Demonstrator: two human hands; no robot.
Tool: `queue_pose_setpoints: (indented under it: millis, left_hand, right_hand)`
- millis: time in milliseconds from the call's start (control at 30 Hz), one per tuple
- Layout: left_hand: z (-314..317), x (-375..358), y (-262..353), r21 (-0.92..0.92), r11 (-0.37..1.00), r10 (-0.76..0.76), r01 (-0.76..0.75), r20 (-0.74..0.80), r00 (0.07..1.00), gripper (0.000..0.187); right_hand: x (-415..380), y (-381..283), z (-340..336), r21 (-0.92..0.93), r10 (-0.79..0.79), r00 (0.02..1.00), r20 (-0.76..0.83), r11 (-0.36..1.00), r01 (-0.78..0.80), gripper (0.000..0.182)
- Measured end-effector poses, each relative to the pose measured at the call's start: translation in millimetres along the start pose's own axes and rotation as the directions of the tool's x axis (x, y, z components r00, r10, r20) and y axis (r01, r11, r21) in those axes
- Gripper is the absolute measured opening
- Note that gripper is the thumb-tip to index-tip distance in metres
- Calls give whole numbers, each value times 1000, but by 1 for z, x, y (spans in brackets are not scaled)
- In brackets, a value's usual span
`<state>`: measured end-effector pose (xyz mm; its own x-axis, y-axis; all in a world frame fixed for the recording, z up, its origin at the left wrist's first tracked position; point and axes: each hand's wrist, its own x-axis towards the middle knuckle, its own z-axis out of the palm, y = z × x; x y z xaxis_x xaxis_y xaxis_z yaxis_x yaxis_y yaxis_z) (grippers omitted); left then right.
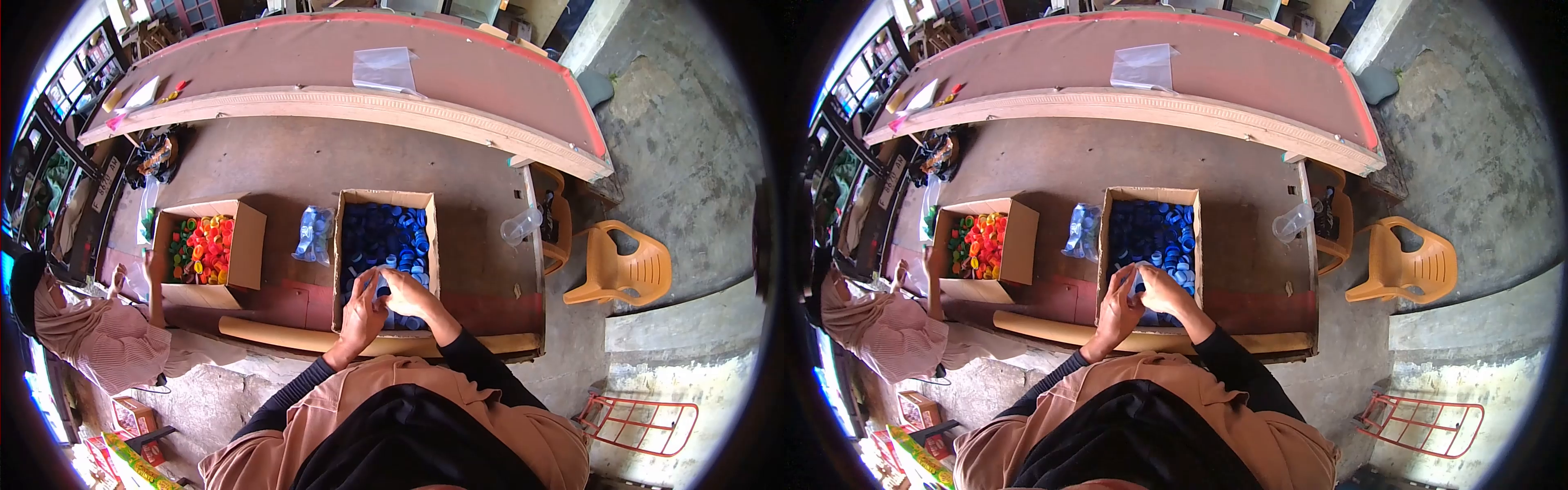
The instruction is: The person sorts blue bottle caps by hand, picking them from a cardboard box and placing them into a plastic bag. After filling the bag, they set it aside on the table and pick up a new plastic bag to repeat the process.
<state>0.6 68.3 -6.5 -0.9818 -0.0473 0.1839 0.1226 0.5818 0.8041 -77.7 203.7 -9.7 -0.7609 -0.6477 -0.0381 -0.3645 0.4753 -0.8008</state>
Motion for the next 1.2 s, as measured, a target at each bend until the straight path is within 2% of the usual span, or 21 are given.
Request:
queue_pose_setpoints:
  millis: [67,133,167,267,300,333,400,433,467,533,600,633,667,733,767,867,967,1067,1200]
  left_hand:
    - [-3,1,1,19,1000,-7,7,6,1000,59]
    - [-6,2,-1,52,997,56,-54,-41,998,60]
    - [-7,2,-1,70,994,87,-83,-64,994,60]
    - [-16,6,7,-73,997,-29,28,-10,1000,63]
    - [-18,7,7,-87,996,-32,31,-9,999,64]
    - [-19,8,7,-100,994,-36,35,-7,999,65]
    - [-21,11,4,-117,992,-43,42,-11,999,66]
    - [-22,11,2,-121,992,-47,44,-16,999,67]
    - [-22,12,-1,-125,991,-50,47,-22,998,67]
    - [-25,13,-2,-102,994,-45,43,-17,999,68]
    - [-26,15,-3,-100,994,-47,46,-9,999,68]
    - [-28,16,-2,-120,991,-60,60,0,998,68]
    - [-29,18,-3,-123,991,-60,59,-1,998,68]
    - [-30,20,-5,-127,990,-61,60,-1,998,67]
    - [-31,21,-5,-127,989,-72,72,4,997,68]
    - [-35,22,-7,-122,987,-102,103,14,995,68]
    - [-36,21,-9,-117,985,-125,127,21,992,68]
    - [-38,23,-10,-115,984,-134,136,29,991,68]
    - [-35,23,-13,-107,987,-120,121,24,993,68]
  right_hand:
    - [1,-14,-7,-24,75,997,17,997,-74,53]
    - [4,-19,-14,-51,123,990,68,991,-120,54]
    - [2,-23,-20,-43,159,986,56,987,-157,50]
    - [6,-34,-39,-64,167,985,44,984,-164,43]
    - [9,-30,-39,11,17,998,-64,1000,-16,34]
    - [15,-24,-44,122,96,995,8,988,-96,32]
    - [28,-21,-57,195,105,994,21,975,-107,23]
    - [38,-26,-67,181,245,967,65,950,-253,17]
    - [51,-3,-63,337,287,956,65,895,-291,15]
    - [83,39,-56,379,355,934,-34,869,-317,15]
    - [113,93,-37,160,210,938,-277,972,-171,14]
    - [130,119,-24,-5,133,900,-416,989,-148,13]
    - [145,139,-14,-28,167,876,-453,979,-201,17]
    - [157,142,3,-322,-72,767,-638,929,-181,25]
    - [160,146,7,-312,-10,805,-593,924,-219,32]
    - [161,133,8,-408,-84,813,-577,892,-197,29]
    - [164,149,12,-482,-81,846,-526,848,-219,27]
    - [162,143,14,-334,7,827,-562,913,-235,26]
    - [177,156,29,-120,180,766,-617,941,-318,13]
